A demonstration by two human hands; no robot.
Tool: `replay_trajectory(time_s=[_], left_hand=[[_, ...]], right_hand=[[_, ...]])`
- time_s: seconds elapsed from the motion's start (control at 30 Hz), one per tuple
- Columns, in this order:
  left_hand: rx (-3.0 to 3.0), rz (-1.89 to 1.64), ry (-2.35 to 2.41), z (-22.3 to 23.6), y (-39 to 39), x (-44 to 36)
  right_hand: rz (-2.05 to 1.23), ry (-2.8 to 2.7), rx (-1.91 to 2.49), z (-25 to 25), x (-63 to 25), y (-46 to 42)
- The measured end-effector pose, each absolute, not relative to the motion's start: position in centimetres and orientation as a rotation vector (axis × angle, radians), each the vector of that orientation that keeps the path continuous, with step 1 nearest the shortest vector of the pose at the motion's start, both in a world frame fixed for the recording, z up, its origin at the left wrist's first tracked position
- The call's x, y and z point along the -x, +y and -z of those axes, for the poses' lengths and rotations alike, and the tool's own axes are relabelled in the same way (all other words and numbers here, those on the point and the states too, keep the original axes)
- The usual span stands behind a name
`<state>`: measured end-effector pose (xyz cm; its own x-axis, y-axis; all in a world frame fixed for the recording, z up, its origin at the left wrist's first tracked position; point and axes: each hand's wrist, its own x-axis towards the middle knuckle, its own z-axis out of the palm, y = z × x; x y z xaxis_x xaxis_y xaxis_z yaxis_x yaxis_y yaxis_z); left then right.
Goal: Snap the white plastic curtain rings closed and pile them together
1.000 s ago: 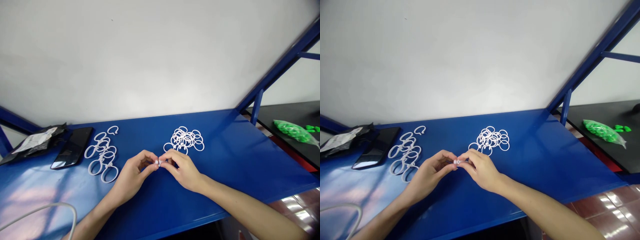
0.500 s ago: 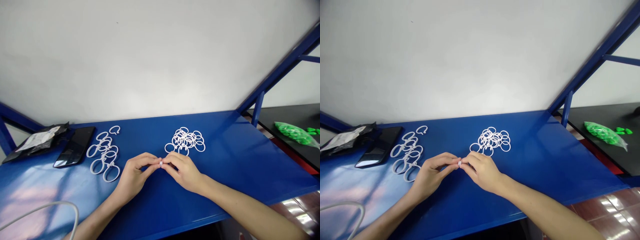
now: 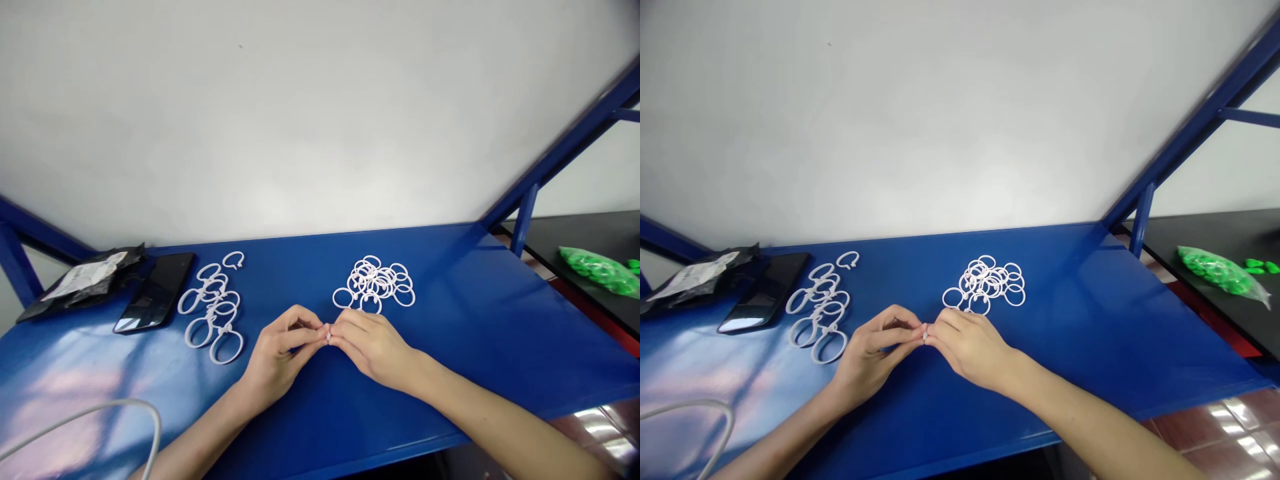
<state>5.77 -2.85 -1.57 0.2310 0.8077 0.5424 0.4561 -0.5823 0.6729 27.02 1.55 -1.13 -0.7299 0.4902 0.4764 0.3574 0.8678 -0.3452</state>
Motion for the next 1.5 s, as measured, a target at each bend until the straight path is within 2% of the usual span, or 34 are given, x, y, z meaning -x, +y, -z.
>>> replay_trajectory(time_s=[0.13,0.23,0.5,0.7,0.9,1.0,1.23,1.5], left_hand=[[-2.266,-1.277,1.177,1.6,-2.6,-5.5],[-2.416,-1.121,1.249,1.2,-1.9,-4.6],[-2.413,-0.408,2.293,0.9,3.1,1.9],[-2.304,-0.146,2.434,0.6,6.2,5.5],[-2.425,-0.18,2.198,1.3,4.7,3.9],[-2.511,-0.32,1.925,1.7,2.8,1.3],[-2.535,-0.591,1.516,2.3,-0.9,-4.3],[-1.863,-0.976,1.275,0.9,-2.9,-5.4]], right_hand=[[-0.276,-2.483,0.637,1.2,-26.7,1.5],[-0.305,-2.446,0.717,1.3,-26.2,1.6],[-0.127,-2.214,1.076,0.6,-28.8,5.8],[-0.036,-2.127,1.39,0.9,-31.4,8.4],[-0.069,-2.126,1.437,0.8,-31.4,8.3],[-0.015,-2.101,1.393,0.4,-30.7,7.6],[-0.284,-2.247,0.912,0.7,-27.2,3.4],[-0.62,-2.259,0.696,0.8,-26.3,1.5]])
